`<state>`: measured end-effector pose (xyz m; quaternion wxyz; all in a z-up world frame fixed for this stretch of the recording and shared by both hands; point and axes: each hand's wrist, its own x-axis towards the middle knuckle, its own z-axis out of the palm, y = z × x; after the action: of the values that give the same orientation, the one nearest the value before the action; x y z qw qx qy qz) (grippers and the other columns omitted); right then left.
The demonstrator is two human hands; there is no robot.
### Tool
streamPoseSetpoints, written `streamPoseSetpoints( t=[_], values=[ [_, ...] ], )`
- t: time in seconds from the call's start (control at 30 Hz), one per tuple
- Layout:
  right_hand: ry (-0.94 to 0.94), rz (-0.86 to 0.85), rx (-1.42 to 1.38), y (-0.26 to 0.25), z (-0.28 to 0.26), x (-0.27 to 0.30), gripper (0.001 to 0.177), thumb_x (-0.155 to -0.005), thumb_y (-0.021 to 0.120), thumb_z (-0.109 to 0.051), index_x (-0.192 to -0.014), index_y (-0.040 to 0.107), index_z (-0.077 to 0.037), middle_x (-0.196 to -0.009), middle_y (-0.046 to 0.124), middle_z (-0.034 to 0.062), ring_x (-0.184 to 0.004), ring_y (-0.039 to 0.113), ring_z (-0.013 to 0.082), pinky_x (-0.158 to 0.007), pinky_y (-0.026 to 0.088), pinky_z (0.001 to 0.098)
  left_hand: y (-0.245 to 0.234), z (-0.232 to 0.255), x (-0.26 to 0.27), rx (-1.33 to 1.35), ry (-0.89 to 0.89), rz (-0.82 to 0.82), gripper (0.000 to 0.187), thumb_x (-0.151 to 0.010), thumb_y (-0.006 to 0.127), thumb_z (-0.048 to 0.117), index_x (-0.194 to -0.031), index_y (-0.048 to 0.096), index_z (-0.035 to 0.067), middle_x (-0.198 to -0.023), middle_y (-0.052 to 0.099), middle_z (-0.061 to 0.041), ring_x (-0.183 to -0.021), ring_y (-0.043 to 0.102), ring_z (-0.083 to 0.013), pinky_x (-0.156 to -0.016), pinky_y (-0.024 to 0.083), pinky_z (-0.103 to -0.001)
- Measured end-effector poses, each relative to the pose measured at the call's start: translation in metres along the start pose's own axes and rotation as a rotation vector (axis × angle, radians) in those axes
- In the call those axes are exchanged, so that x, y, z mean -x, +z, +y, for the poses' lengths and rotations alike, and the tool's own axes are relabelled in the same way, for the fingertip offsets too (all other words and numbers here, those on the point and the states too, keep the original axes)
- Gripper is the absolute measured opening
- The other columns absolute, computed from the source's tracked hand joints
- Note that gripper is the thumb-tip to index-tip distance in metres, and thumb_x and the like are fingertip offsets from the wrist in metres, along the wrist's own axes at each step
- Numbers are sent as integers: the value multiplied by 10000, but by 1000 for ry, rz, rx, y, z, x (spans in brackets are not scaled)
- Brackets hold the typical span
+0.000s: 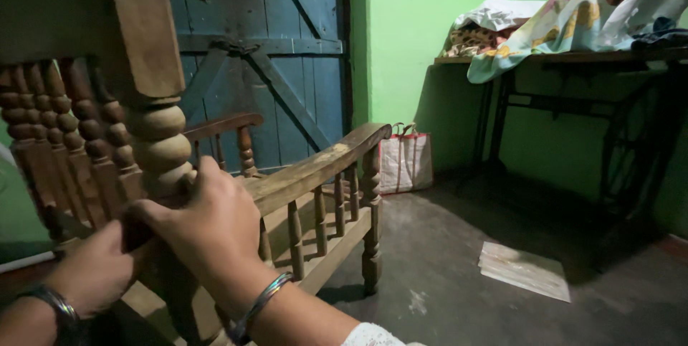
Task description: The person cleans a wooden chair by using a brush to wipe away dust and debris from the legs, spindles, and seat frame.
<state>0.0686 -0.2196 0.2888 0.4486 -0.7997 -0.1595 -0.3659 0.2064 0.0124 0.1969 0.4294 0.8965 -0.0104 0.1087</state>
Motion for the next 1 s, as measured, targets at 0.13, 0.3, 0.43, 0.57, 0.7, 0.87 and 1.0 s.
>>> streamPoseSetpoints(
  t=[0.13,0.3,0.43,0.57,0.7,0.87,1.0],
  values=[
    [-100,30,-15,-2,-1,-1,624,-644,849,-477,-1040,624,-50,-993,734,156,-969,702,362,-808,557,471,3,-6,7,161,133,9,336,-936,698,222,-1215,647,44,-1090,775,-154,-994,705,-273,-883,551,-421],
    [-31,39,-43,2,0,-4,541,-713,819,-443,-1095,647,-100,-991,751,133,-979,715,351,-807,562,473,13,24,25,-123,14,171,336,-956,662,148,-1260,629,9,-1164,706,-177,-1071,691,-302,-969,533,-449],
    [-38,22,-33,1,1,-7,485,-734,809,-437,-1032,659,-84,-957,754,137,-955,723,353,-810,567,466,19,63,54,238,34,126,352,-950,697,181,-1262,645,28,-1180,737,-176,-1100,681,-287,-949,531,-466],
    [-28,11,-80,-3,-1,-7,486,-697,813,-429,-1020,665,-97,-931,755,133,-921,733,344,-797,571,453,19,82,65,86,134,143,414,-934,713,217,-1299,589,68,-1162,699,-157,-1073,711,-281,-929,559,-446],
    [-46,24,-102,-5,1,-8,469,-691,817,-399,-1033,674,-112,-924,763,119,-912,739,330,-786,576,442,19,80,63,-86,79,195,432,-910,719,224,-1299,611,70,-1224,708,-155,-1151,682,-283,-997,530,-431],
    [-37,50,-126,-23,18,-15,467,-671,836,-370,-1043,698,-125,-947,775,82,-913,758,270,-788,590,403,48,99,67,-170,150,271,407,-882,718,246,-1221,616,45,-1246,699,-205,-1174,667,-361,-983,530,-460],
    [-18,-10,-149,-71,48,-28,492,-660,869,-357,-1051,708,-105,-916,776,46,-864,755,182,-763,594,339,104,150,74,-276,123,305,322,-952,670,254,-1170,625,20,-1214,694,-247,-1153,664,-418,-963,546,-493]
  ],
)
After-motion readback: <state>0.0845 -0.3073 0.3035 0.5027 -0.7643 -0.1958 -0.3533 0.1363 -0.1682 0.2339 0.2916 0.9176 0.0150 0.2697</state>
